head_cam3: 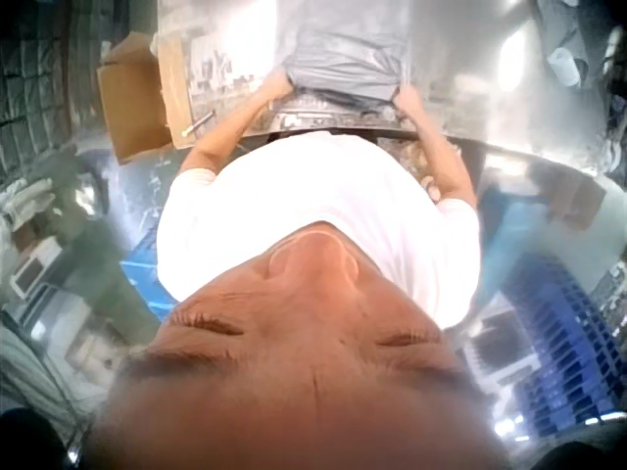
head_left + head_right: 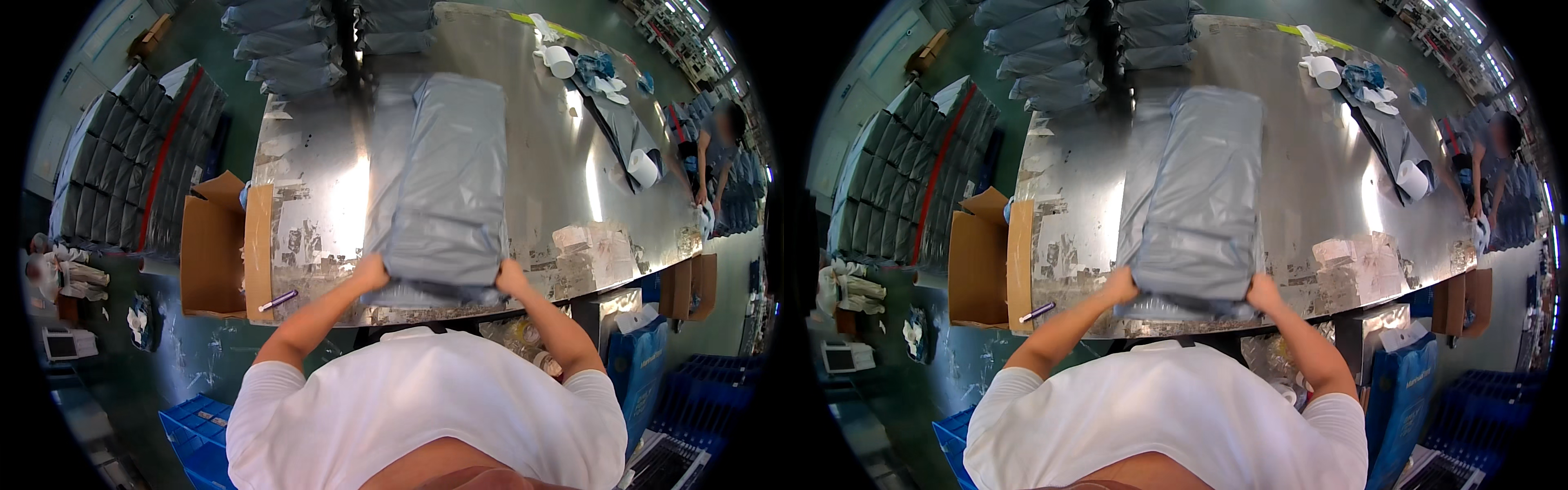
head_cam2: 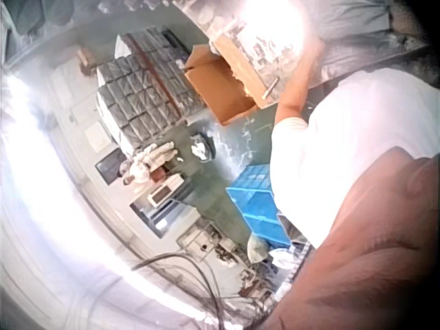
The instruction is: The person places items into blue poly mailers, folds the top flaps, seals them, and stacks the finished packages on a metal table. The process is repeated continuously with multiple packages.
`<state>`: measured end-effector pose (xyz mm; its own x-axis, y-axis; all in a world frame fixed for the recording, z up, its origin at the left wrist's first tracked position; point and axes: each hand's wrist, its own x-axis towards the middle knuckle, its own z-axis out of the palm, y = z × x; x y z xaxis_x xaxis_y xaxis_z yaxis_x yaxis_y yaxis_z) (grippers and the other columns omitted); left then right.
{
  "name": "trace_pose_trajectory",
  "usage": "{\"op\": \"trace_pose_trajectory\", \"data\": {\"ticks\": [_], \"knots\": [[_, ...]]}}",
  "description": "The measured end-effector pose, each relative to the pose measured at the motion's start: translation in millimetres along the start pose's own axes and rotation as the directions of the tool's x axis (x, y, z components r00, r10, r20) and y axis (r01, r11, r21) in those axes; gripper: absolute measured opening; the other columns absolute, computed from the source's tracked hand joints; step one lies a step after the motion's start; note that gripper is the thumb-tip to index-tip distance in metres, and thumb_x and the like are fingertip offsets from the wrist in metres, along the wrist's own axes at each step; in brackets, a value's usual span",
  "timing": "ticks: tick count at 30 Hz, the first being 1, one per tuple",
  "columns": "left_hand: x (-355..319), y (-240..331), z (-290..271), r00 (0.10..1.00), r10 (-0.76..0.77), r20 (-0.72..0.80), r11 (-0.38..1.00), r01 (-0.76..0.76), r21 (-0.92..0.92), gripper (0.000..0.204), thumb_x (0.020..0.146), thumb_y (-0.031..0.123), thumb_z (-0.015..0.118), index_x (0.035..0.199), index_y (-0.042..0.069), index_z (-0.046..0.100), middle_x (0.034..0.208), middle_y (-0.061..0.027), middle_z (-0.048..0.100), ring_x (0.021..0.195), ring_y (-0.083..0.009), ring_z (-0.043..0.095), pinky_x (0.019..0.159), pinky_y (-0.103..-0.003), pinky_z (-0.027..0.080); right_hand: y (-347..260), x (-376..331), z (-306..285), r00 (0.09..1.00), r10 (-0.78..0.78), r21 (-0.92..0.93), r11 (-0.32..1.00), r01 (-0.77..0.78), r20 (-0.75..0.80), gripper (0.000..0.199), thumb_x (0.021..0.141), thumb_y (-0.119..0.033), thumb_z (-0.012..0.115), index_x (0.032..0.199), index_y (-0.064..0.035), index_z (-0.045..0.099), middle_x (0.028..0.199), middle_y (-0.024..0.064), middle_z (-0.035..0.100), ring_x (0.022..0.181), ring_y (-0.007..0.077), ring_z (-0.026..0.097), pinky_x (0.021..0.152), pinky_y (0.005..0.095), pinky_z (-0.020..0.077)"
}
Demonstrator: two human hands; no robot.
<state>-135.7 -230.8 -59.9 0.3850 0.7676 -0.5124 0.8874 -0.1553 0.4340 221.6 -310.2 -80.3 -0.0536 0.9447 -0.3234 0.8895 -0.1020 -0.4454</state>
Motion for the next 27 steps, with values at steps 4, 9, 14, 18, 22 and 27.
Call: {"op": "trace_pose_trajectory", "data": {"ticks": [4, 9, 14, 18, 22, 27], "knots": [[-10.2, -10.3, 28.1, 0.997, 0.048, -0.063, 0.997, -0.044, 0.068, 0.027, 0.070, 0.025, 0.063, 0.079, -0.001, 0.062, 0.080, -0.0223, 0.059, 0.078, -0.0367, 0.058, 0.070, -0.044, 0.047, 5.6, -39.2, -19.6, 0.964, 0.111, 0.013, 0.993, -0.118, 0.241, 0.029, 0.079, -0.024, 0.054, 0.072, 0.0038, 0.060, 0.065, 0.0211, 0.060, 0.064, 0.0353, 0.060, 0.062, 0.0422, 0.0467], [-35.8, -2.0, 31.8, 0.989, -0.068, -0.134, 0.984, 0.044, -0.173, 0.031, 0.071, 0.029, 0.064, 0.076, -0.002, 0.060, 0.074, -0.0221, 0.059, 0.075, -0.0364, 0.058, 0.066, -0.043, 0.046, -25.5, -97.2, -21.3, 0.623, 0.212, -0.105, 0.973, -0.205, 0.753, 0.038, 0.082, -0.034, 0.053, 0.068, 0.0002, 0.061, 0.059, 0.0139, 0.061, 0.061, 0.0295, 0.061, 0.059, 0.0417, 0.0464], [-42.3, 0.2, 37.5, 0.966, -0.077, -0.248, 0.927, -0.022, -0.374, 0.031, 0.070, 0.028, 0.066, 0.078, -0.002, 0.061, 0.072, -0.0217, 0.059, 0.072, -0.0365, 0.058, 0.063, -0.042, 0.045, -116.9, -8.8, 16.9, 0.961, -0.277, 0.002, 0.961, 0.277, -0.007, 0.025, 0.074, -0.022, 0.057, 0.091, -0.0042, 0.052, 0.099, 0.0161, 0.054, 0.092, 0.0340, 0.051, 0.075, 0.0442, 0.0417], [-35.2, -7.6, 42.0, 0.953, -0.041, -0.300, 0.933, -0.070, -0.353, 0.030, 0.069, 0.026, 0.067, 0.078, -0.001, 0.061, 0.071, -0.0216, 0.059, 0.069, -0.0376, 0.058, 0.062, -0.041, 0.045, -99.6, 84.4, 65.6, 0.968, -0.117, -0.207, 0.976, 0.071, -0.220, 0.046, 0.074, -0.028, 0.056, 0.113, -0.0030, 0.050, 0.120, 0.0191, 0.046, 0.109, 0.0347, 0.045, 0.089, 0.0459, 0.0369], [-39.9, -5.4, 39.2, 0.977, -0.163, -0.140, 0.789, 0.044, -0.612, 0.027, 0.071, 0.022, 0.068, 0.074, -0.003, 0.060, 0.066, -0.0152, 0.060, 0.057, -0.0268, 0.060, 0.053, -0.034, 0.046, -91.9, 64.1, 44.4, 0.980, -0.123, -0.027, 0.992, 0.120, -0.154, 0.036, 0.075, -0.025, 0.055, 0.101, 0.0002, 0.057, 0.098, 0.0233, 0.057, 0.092, 0.0389, 0.054, 0.082, 0.0430, 0.0429], [-47.5, -25.1, 45.7, 0.983, -0.145, 0.115, 0.343, 0.158, -0.926, 0.013, 0.078, 0.011, 0.064, 0.073, 0.000, 0.059, 0.068, -0.0044, 0.060, 0.060, -0.0137, 0.061, 0.049, -0.019, 0.047, -89.7, -10.0, 55.6, 0.964, -0.122, 0.138, 0.978, 0.157, -0.238, 0.018, 0.074, -0.015, 0.060, 0.088, -0.0029, 0.058, 0.081, 0.0162, 0.057, 0.072, 0.0280, 0.058, 0.066, 0.0384, 0.0463]]}}
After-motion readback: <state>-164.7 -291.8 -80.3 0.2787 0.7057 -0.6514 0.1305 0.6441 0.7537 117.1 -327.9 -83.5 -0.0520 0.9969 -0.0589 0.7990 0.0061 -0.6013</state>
